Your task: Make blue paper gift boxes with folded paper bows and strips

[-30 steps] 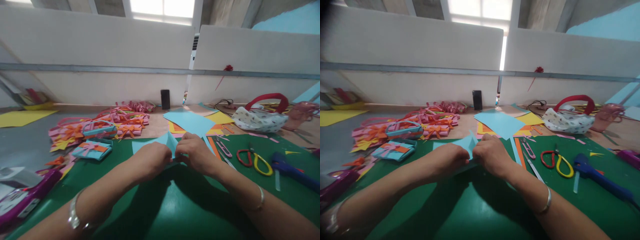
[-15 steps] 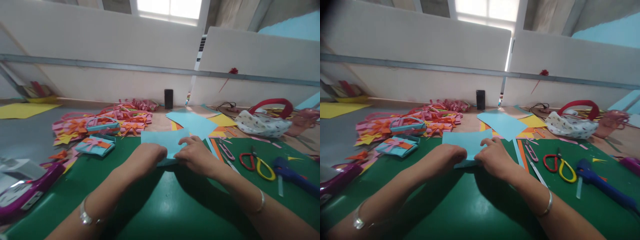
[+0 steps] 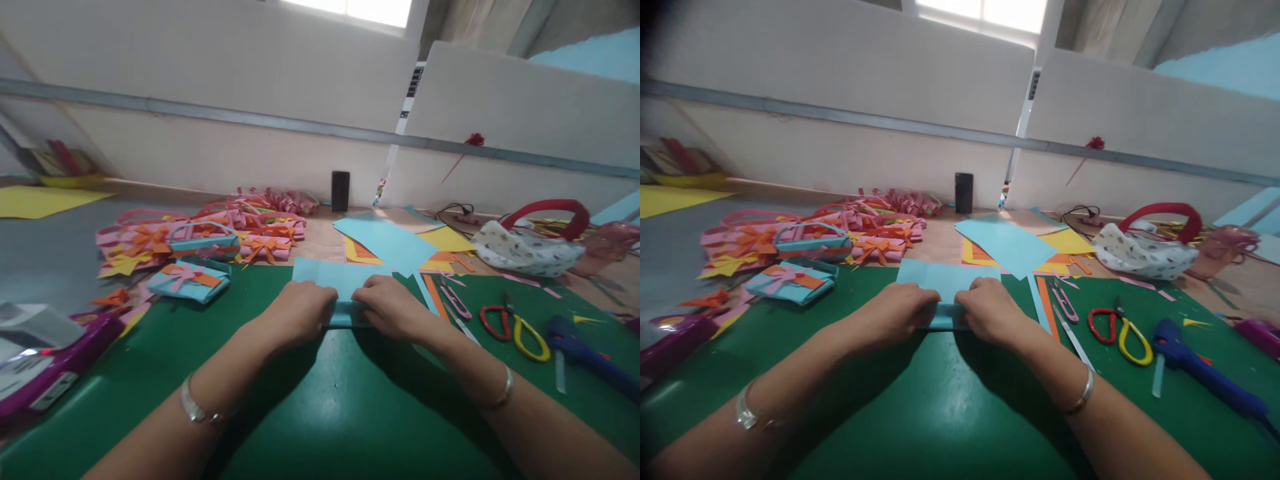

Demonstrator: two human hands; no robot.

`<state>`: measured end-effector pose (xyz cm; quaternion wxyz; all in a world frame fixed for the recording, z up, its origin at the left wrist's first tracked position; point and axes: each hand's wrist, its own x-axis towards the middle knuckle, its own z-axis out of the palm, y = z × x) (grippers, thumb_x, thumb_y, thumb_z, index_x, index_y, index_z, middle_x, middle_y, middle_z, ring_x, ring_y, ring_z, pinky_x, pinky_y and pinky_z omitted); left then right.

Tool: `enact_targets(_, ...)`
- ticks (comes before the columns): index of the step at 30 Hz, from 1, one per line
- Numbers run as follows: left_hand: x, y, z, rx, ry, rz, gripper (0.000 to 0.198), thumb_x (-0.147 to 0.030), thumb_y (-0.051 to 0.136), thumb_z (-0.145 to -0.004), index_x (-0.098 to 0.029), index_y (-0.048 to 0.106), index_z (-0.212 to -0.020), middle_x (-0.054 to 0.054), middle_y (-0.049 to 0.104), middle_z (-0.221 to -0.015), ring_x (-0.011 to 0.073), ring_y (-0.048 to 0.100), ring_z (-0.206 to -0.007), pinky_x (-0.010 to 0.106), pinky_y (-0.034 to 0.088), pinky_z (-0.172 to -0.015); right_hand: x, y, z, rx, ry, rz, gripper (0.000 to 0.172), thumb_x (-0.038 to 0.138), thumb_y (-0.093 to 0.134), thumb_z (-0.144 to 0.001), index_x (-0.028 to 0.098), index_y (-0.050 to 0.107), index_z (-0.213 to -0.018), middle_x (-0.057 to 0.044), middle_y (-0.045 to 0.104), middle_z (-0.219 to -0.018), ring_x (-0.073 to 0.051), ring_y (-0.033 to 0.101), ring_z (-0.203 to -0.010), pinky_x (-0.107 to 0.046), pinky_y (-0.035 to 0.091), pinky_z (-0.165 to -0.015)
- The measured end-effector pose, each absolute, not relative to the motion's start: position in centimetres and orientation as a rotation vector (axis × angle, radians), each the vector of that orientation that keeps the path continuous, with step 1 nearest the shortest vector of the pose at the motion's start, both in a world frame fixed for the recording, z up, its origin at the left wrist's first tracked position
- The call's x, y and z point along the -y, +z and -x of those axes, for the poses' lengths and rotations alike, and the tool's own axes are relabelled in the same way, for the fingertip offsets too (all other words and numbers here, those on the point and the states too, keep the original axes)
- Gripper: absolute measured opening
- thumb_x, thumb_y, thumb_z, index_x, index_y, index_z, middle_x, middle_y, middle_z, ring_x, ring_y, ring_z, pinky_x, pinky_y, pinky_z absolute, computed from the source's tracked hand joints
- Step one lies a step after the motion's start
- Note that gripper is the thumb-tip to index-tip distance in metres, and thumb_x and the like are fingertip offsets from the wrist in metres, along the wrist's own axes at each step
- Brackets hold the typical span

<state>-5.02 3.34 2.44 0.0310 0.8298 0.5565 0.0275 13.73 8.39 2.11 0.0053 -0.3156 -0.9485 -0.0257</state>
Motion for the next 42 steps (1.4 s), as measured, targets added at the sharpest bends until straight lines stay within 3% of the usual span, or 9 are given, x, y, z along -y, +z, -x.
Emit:
enact_targets(6,-3.3,2.7,5.0,-1.723,0.091,-2.576,0.014,-0.021,0.051,-0.075,-0.023,0.063,-0.079,0.004,0.065,-0.077,0.0197,0.058,-0.076,0.027,0.035,-0.061,-8.1,2.8,-14.0,2.970,-0.094,0.939,0.009,0.015,0.055,-0.078,0.018,0.064,-0.081,-0.004,0.063,-0.084,-0.016,0.053,-0.084,-0.024,0.032,-0.064)
enact_targets(12,-1.9,3.1,3.2,-1.765,-0.019,-2.611,0.022,-0.014,0.047,-0.079,-0.019,0.065,-0.068,0.007,0.065,-0.072,0.0227,0.057,-0.075,0.033,0.034,-0.061,-7.1,3.1,-13.9,3.031,-0.185,0.861,0.018,0.011,0.058,-0.079,0.018,0.062,-0.063,-0.003,0.062,-0.063,-0.019,0.050,-0.078,-0.031,0.026,-0.060)
enact_targets(20,0.3,2.9,1.7,-1.803,-0.150,-2.596,0.022,-0.009,0.048,-0.080,-0.016,0.067,-0.073,0.008,0.067,-0.080,0.0239,0.058,-0.081,0.034,0.036,-0.062,-5.4,3.0,-14.0,3.136,-0.298,0.730,0.014,0.012,0.058,-0.081,0.017,0.064,-0.070,-0.006,0.063,-0.068,-0.020,0.051,-0.068,-0.030,0.027,-0.053)
enact_targets(29,-1.5,3.1,2.9,-1.830,-0.070,-2.535,0.020,-0.021,0.048,-0.082,-0.019,0.066,-0.074,0.008,0.068,-0.081,0.0250,0.059,-0.082,0.034,0.038,-0.064,-6.3,3.2,-13.7,3.092,-0.225,0.995,0.015,0.008,0.052,-0.078,0.018,0.063,-0.076,-0.007,0.066,-0.074,-0.020,0.059,-0.070,-0.028,0.029,-0.052)
enact_targets(34,-3.0,3.8,2.6,-1.898,-0.136,-2.434,0.015,-0.017,0.050,-0.080,-0.017,0.065,-0.080,0.007,0.068,-0.077,0.0225,0.062,-0.073,0.032,0.042,-0.059,-7.2,3.6,-13.4,3.092,-0.205,1.080,0.015,0.008,0.055,-0.073,0.019,0.063,-0.077,-0.005,0.067,-0.075,-0.020,0.062,-0.070,-0.027,0.026,-0.049)
enact_targets(38,-3.7,4.1,2.1,-1.876,-0.276,-2.390,0.019,-0.031,0.052,-0.086,-0.014,0.061,-0.090,0.003,0.065,-0.088,0.0160,0.061,-0.080,0.035,0.050,-0.071,-6.8,3.9,-12.9,3.089,-0.202,1.148,0.017,0.006,0.053,-0.074,0.018,0.064,-0.076,-0.007,0.069,-0.075,-0.021,0.063,-0.069,-0.026,0.028,-0.049)
enact_targets(42,-3.9,4.2,1.8,-1.850,-0.366,-2.370,0.024,-0.033,0.053,-0.086,-0.015,0.058,-0.100,0.005,0.062,-0.102,0.0171,0.060,-0.089,0.038,0.050,-0.077,-6.3,4.0,-12.5,3.071,-0.205,1.215,0.021,0.004,0.050,-0.075,0.017,0.066,-0.078,-0.009,0.070,-0.079,-0.022,0.064,-0.073,-0.026,0.034,-0.052)
